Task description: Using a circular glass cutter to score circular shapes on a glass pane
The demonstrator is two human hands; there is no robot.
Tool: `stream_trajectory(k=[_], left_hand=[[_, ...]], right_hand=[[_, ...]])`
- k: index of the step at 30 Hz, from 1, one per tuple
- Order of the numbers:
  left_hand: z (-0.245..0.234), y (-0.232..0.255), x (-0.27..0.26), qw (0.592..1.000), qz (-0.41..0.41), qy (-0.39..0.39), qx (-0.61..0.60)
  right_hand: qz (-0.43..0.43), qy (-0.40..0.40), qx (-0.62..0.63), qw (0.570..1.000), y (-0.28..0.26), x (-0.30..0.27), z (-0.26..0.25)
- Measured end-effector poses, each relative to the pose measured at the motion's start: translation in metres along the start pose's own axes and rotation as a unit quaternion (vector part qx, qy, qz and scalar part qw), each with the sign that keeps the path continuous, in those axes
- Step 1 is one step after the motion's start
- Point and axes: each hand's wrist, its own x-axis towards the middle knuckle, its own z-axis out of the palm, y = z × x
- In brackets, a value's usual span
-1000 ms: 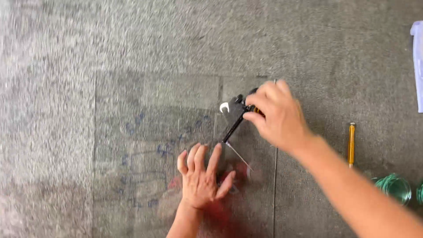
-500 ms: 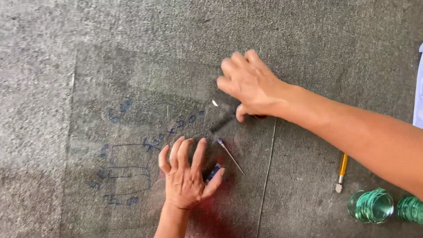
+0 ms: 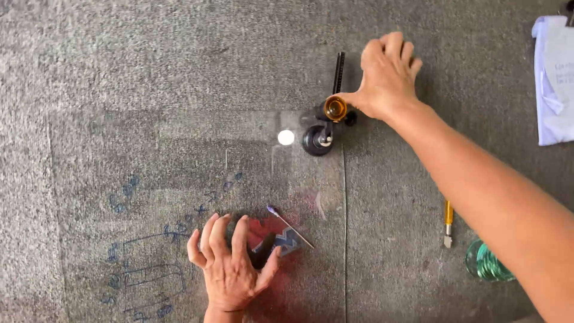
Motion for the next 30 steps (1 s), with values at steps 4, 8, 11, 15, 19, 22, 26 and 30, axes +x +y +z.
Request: stream_trajectory(k=[4,8,11,15,19,22,26,30], left_hand=[[-0.001,0.003,-0.001,1.000,0.018,0.002,-0.001],[-0.002,0.005,0.000,1.000,0.020,0.007,0.001],[-0.004,0.008,-0.002,1.000,0.015,0.010,0.001],[0.005,0.033,0.023,0.999,-0.016,0.038,-0.003],[0.038,0.058,0.071,0.998,-0.028,-0.051,-0.034],[0.063,0.071,0.102,0.997,-0.012,-0.009,-0.073],[0.083,0.079,0.128,0.991,-0.014,-0.048,-0.128],[0.093,0.080,0.137,0.992,-0.022,-0.051,-0.112]], right_hand=[[0.074,0.008,0.060,0.995,0.014,-0.035,0.010],[0.165,0.023,0.135,0.977,0.022,-0.068,0.025],[0.205,0.041,0.167,0.964,0.018,-0.089,0.034],[0.247,0.086,0.204,0.943,0.017,-0.106,0.053],[0.246,0.097,0.204,0.942,0.013,-0.119,0.050],[0.290,-0.006,0.309,0.906,0.005,-0.130,0.027],[0.307,0.011,0.322,0.896,0.003,-0.136,0.034],[0.311,0.022,0.326,0.892,0.000,-0.141,0.037]])
